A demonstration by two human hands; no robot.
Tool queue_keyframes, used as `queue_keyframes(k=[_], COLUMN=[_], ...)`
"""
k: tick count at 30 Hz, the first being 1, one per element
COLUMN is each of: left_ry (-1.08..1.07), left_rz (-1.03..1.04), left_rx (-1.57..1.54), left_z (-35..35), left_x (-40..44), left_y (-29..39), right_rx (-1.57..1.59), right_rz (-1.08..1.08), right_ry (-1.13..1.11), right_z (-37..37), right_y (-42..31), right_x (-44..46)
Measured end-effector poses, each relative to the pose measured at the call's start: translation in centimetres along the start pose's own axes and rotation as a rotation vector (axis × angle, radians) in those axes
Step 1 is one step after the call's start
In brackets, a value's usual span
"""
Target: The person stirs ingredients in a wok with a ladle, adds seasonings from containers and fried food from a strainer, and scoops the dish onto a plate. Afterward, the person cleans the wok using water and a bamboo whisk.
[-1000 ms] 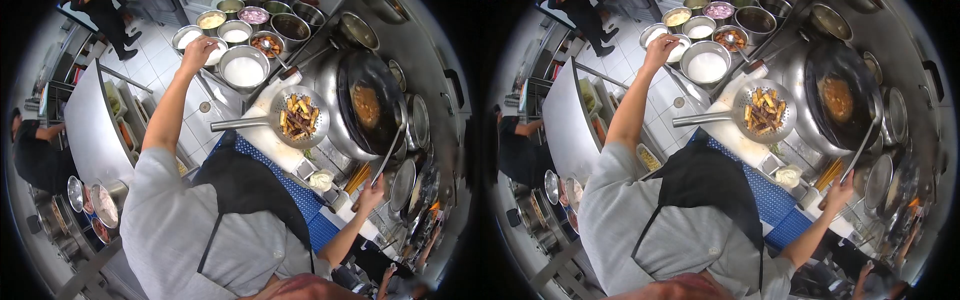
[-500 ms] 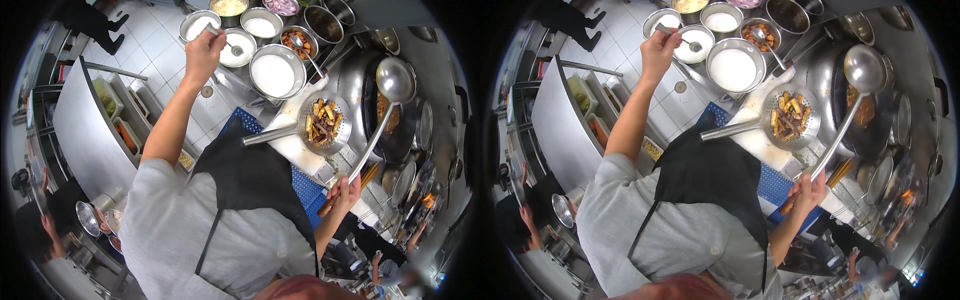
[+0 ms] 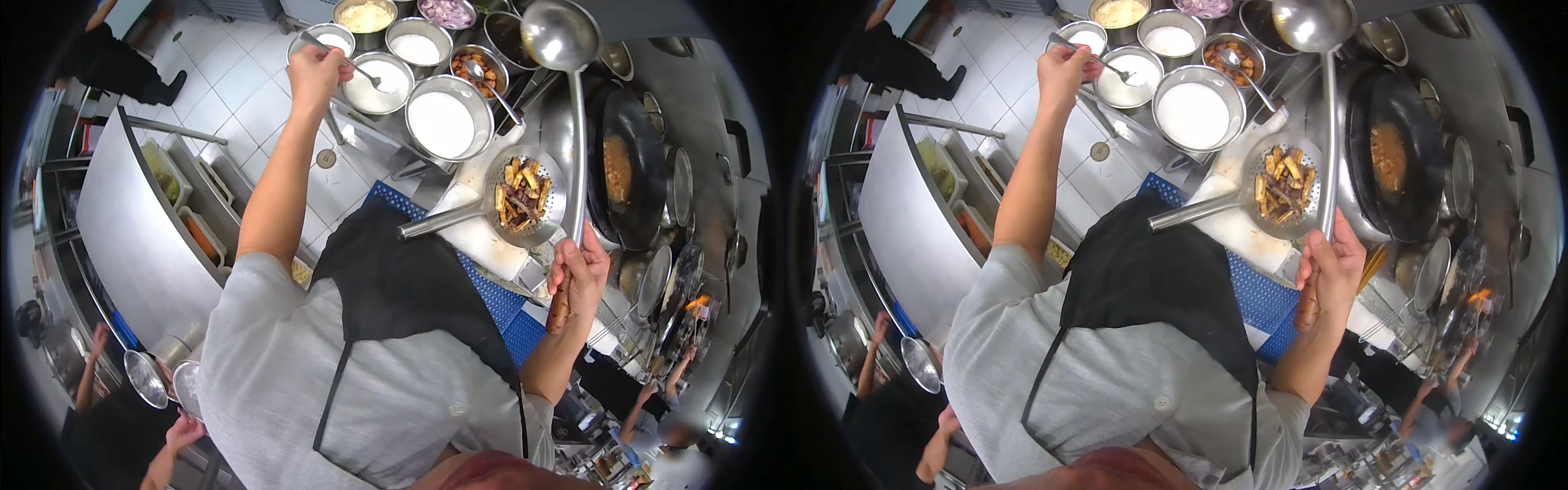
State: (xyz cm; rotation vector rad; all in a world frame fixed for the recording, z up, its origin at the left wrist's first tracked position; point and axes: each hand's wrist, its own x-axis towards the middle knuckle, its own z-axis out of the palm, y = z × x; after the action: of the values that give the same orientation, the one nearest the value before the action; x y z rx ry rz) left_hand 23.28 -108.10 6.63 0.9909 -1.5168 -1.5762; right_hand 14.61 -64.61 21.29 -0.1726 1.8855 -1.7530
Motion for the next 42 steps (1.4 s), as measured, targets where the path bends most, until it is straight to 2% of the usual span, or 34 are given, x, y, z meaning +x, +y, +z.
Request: queue_keyframes(k=[4, 6, 8, 10, 12, 13, 16, 20, 24, 27, 31, 41, 42], left_ry=[0.006, -0.097, -0.244, -0.042, 0.171, 0.153, 0.050, -0.073, -0.141, -0.161, -0.142, 0.021, -0.010], left_rz=[0.015, 0.213, 0.480, 0.669, 0.845, 0.706, 0.565, 0.514, 0.503, 0.493, 0.361, 0.044, 0.082], left_rx=[-0.131, -0.228, -0.262, -0.045, 0.187, 0.110, 0.126, 0.374, 0.442, 0.366, 0.177, -0.152, -0.248], left_z=[1.9, 5.0, 8.0, 8.5, 8.2, 7.9, 8.3, 9.7, 10.4, 10.6, 10.8, 8.7, 8.8], left_x=[2.0, 1.9, 1.6, 1.8, 2.2, 2.1, 3.9, 3.8, 4.5, 5.2, 6.0, 7.8, 7.5], left_y=[3.8, 5.5, 6.0, 6.2, 6.2, 6.2, 1.6, -1.0, -2.2, -3.3, -4.0, 0.5, 1.7], right_rx=[0.050, 0.130, 0.397, 0.604, 0.564, 0.545, 0.310, 0.267, 0.265, 0.274, 0.267, 0.192, 0.159], right_rz=[0.131, 0.231, 0.351, 0.414, 0.363, 0.337, 0.240, 0.212, 0.183, 0.173, 0.149, 0.166, 0.178], right_ry=[-0.063, -0.152, -0.330, -0.374, -0.359, -0.350, -0.234, -0.138, -0.099, -0.085, -0.066, -0.070, -0.071], right_z=[1.3, 2.4, 3.0, 3.2, 3.5, 3.6, 3.5, 3.3, 2.9, 2.9, 2.7, 2.3, 2.5], right_y=[-2.0, -2.5, -1.8, -0.4, 0.0, 0.2, 0.1, -0.5, 0.0, 0.0, 0.3, -0.9, -1.3], right_x=[-0.6, -0.6, 0.3, 1.0, 1.0, 0.9, 0.3, -0.1, -0.3, -0.5, -0.6, 0.5, 0.7])
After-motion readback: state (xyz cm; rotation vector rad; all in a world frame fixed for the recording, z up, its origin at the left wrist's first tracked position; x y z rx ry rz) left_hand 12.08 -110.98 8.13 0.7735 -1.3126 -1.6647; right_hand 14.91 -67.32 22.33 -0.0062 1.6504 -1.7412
